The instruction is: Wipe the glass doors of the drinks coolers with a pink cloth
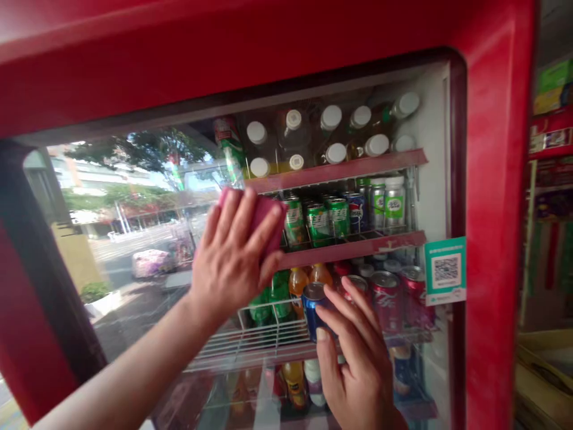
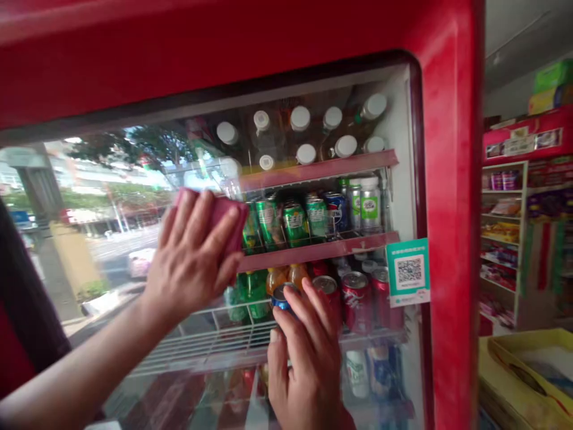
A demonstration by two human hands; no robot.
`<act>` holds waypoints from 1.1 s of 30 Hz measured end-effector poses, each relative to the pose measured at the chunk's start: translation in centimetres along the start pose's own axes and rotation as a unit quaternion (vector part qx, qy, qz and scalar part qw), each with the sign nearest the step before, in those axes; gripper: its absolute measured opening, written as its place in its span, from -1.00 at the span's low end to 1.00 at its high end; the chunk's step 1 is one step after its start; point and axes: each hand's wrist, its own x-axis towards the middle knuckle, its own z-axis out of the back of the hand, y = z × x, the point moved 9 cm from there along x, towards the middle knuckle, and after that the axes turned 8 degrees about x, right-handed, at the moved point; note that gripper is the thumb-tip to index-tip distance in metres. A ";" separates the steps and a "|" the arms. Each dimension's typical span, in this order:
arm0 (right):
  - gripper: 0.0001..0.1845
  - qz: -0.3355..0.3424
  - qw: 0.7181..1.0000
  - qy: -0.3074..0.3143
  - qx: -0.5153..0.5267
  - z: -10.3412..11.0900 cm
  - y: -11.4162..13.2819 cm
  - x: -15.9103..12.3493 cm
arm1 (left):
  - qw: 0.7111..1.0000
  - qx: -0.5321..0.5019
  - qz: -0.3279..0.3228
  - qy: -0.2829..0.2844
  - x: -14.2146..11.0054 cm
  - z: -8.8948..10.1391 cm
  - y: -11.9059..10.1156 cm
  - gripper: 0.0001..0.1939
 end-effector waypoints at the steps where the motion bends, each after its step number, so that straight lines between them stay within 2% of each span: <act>1: -0.69 0.003 1.000 -0.001 -0.003 0.4 -0.1 0.2 | 0.999 -0.002 0.044 -0.013 2.7 0.4 1.8 -0.13; 3: -0.68 0.003 1.000 -0.002 -0.007 1.0 -0.5 0.4 | 0.993 -0.011 0.107 -0.047 6.9 1.2 3.6 -0.17; 4: -0.68 0.001 1.000 -0.001 -0.009 1.3 -0.7 0.5 | 0.990 -0.013 0.125 -0.060 8.3 1.4 3.5 -0.17; 6: -0.68 -0.003 1.000 0.000 -0.010 2.0 -1.2 0.5 | 0.991 -0.013 0.117 -0.055 9.1 1.0 1.4 -0.13; 8: -0.68 -0.002 1.000 0.002 -0.008 2.6 -1.6 0.3 | 0.999 -0.009 0.045 -0.015 7.8 -0.1 -2.9 -0.07; 10: -0.69 0.003 1.000 0.006 -0.008 3.3 -2.1 0.2 | 0.996 -0.006 -0.082 0.015 4.5 -1.0 -8.2 -0.03; 12: -0.69 0.004 1.000 0.009 -0.004 4.1 -2.5 0.1 | 0.977 0.005 -0.211 0.005 0.6 -1.2 -12.4 -0.09; 14: -0.70 0.006 1.000 0.011 0.008 5.1 -2.9 0.0 | 0.962 0.011 -0.274 0.007 -2.0 -1.6 -14.1 -0.14; 16: -0.71 0.009 1.000 0.014 0.018 6.1 -3.2 0.0 | 0.956 0.009 -0.294 0.011 -2.1 -1.8 -14.2 -0.17; 17: -0.72 0.010 1.000 0.015 0.020 6.6 -3.4 0.1 | 0.957 0.005 -0.291 0.010 -1.2 -1.8 -13.9 -0.16; 19: -0.72 0.009 1.000 0.016 0.021 7.6 -3.7 0.4 | 0.964 -0.003 -0.264 0.004 2.2 -1.4 -12.7 -0.13; 22: -0.71 0.008 1.000 0.010 0.021 8.9 -4.0 0.9 | 0.982 -0.017 -0.188 -0.004 9.8 -0.7 -10.8 -0.12; 24: -0.70 0.007 1.000 0.001 0.019 9.8 -4.2 1.0 | 0.993 -0.023 -0.111 -0.019 14.8 -0.2 -9.5 -0.15; 26: -0.70 0.005 1.000 -0.001 0.014 10.5 -4.6 0.8 | 0.998 -0.030 -0.036 -0.032 18.1 0.0 -8.8 -0.17; 28: -0.71 0.002 1.000 0.004 0.004 11.1 -5.1 0.3 | 0.998 -0.038 -0.001 -0.042 19.1 0.0 -9.5 -0.16; 29: -0.72 0.002 1.000 0.009 -0.001 11.3 -5.3 0.0 | 0.998 -0.043 -0.011 -0.043 18.8 -0.2 -10.4 -0.14; 30: -0.72 0.003 1.000 0.013 -0.004 11.5 -5.5 -0.3 | 0.997 -0.046 -0.044 -0.041 18.0 -0.4 -11.7 -0.13; 33: -0.74 0.003 1.000 0.022 -0.008 11.7 -6.0 -1.4 | 0.978 -0.047 -0.204 -0.018 14.3 -1.5 -16.4 -0.10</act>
